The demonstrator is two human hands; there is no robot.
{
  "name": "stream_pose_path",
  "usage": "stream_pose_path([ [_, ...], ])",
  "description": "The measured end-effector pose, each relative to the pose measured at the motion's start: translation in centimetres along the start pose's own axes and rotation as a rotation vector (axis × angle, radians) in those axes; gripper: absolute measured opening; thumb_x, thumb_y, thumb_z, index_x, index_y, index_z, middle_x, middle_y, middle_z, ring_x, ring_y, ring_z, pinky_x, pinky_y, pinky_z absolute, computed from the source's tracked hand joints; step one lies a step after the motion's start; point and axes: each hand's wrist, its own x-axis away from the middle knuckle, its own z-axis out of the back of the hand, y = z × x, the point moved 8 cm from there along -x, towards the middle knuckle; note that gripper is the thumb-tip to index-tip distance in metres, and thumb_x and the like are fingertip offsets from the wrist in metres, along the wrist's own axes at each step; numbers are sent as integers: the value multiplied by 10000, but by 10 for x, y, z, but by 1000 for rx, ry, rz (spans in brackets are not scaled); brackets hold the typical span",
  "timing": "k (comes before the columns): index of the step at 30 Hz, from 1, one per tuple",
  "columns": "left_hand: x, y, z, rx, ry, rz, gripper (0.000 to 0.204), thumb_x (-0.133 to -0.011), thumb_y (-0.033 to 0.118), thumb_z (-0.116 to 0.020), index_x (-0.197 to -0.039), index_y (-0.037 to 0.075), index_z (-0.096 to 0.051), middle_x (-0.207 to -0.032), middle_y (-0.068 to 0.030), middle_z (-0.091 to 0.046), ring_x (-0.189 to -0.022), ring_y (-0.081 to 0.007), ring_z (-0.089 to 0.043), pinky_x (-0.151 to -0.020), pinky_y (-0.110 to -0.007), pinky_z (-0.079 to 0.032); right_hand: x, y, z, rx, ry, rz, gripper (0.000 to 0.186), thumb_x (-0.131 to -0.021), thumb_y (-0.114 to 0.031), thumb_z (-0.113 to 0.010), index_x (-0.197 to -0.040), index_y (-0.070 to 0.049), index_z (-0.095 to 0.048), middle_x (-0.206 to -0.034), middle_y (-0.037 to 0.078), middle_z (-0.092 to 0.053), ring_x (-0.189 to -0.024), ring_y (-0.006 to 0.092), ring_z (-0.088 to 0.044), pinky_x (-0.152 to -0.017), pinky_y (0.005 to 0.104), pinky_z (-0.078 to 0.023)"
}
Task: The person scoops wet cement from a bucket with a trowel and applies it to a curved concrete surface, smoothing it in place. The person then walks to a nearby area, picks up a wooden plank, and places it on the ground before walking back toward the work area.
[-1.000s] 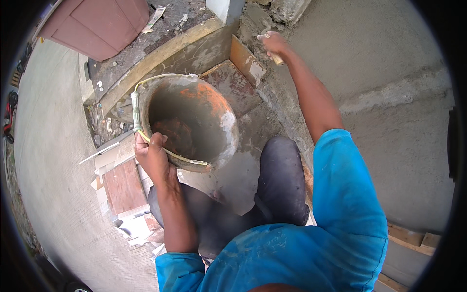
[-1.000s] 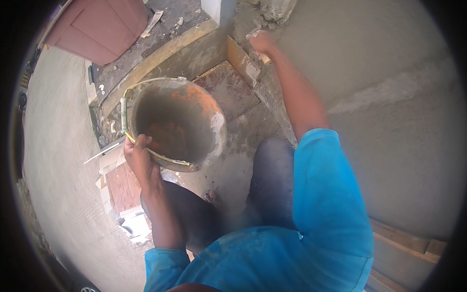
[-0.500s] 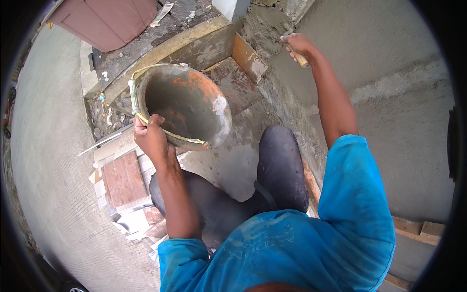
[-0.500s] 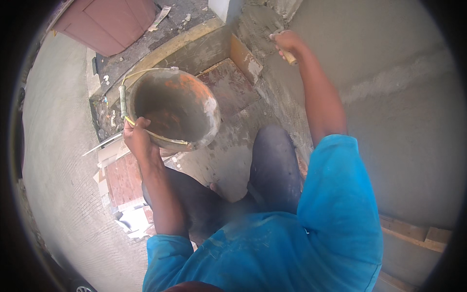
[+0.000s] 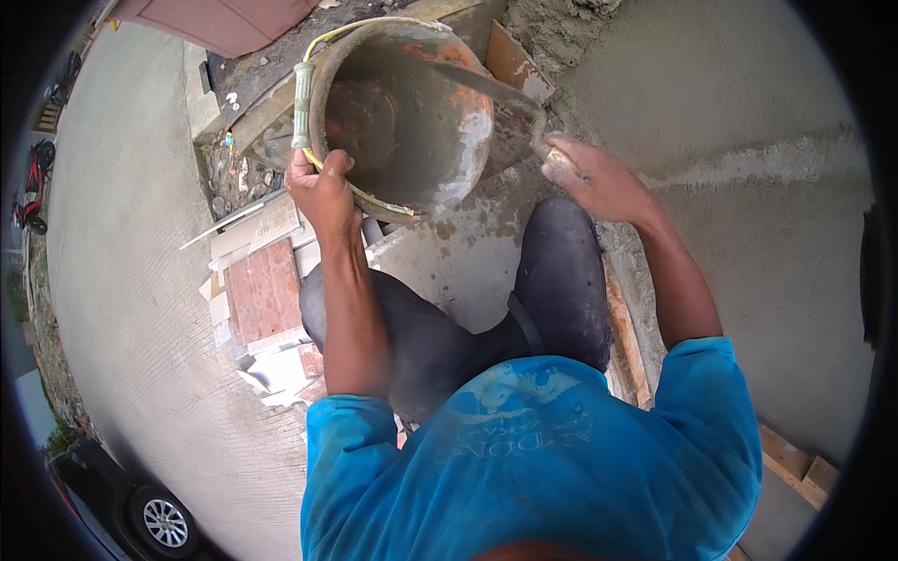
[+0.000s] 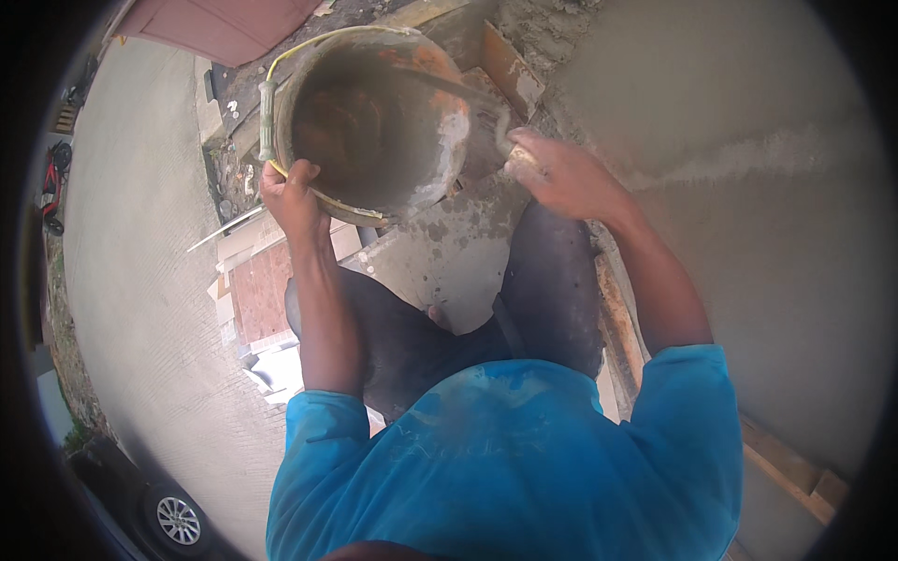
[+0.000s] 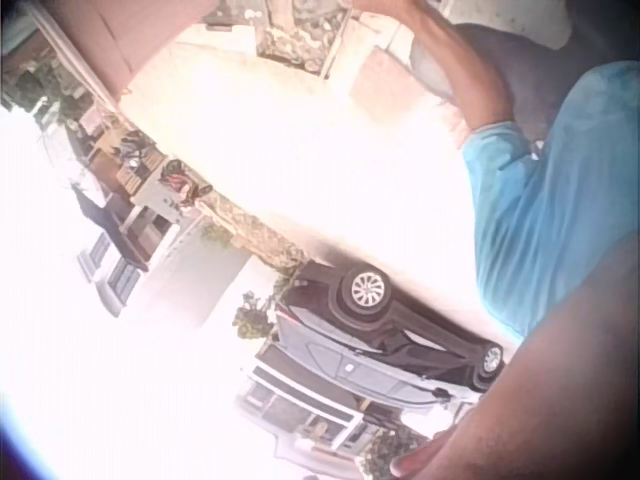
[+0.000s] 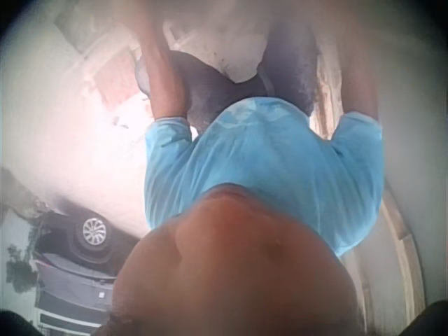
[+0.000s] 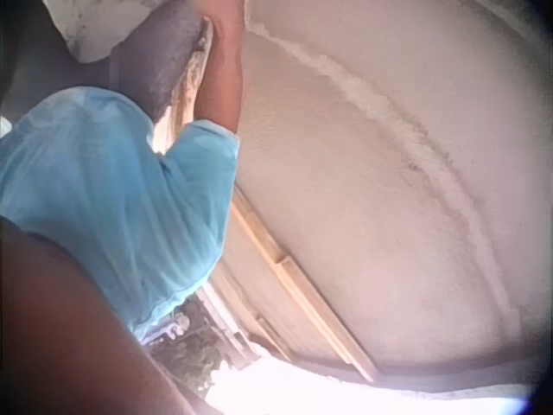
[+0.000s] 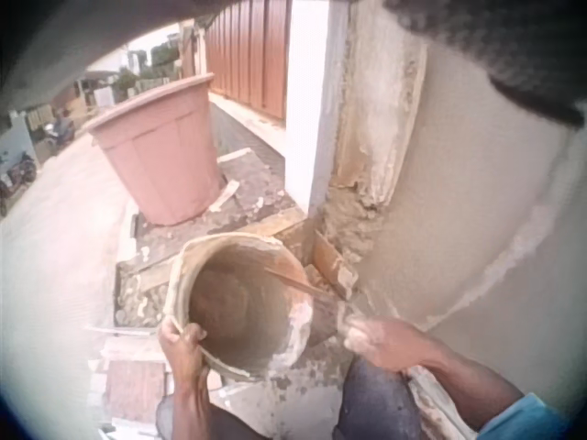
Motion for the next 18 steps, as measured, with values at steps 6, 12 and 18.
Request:
stream_pose_path([
  [6, 10, 14, -37, -38, -160, -96, 421, -649, -90, -544, -1061, -58, -622, -863, -12, -586, -688, -69, -516, -621, -202, -414, -68, -85, -35, 267, 150, 12, 487, -860, -196, -613, -1307, -21, -533, -1092, 218, -617, -1017, 341, -633, -740, 445, -529],
  [12, 18, 24, -37, -144, -159, -143, 415, -647, -81, -546, -1053, -49, -626, -876, -19, -598, -719, -73, -525, -651, -206, -423, -35, -73, -105, 709, 219, 343, 516, -792, -137, -622, -1293, -24, -573, -1075, 133, -628, -875, 252, -677, -627, 353, -540],
  [18, 32, 30, -61, -291, -256, -352, 380, -645, -80, -545, -1006, -51, -658, -921, -74, -640, -891, -168, -604, -887, -322, -455, -42, -31, -48, 457, 214, 87, 441, -812, -126, -605, -1249, -66, -608, -1116, 167, -620, -895, 300, -683, -616, 413, -554],
])
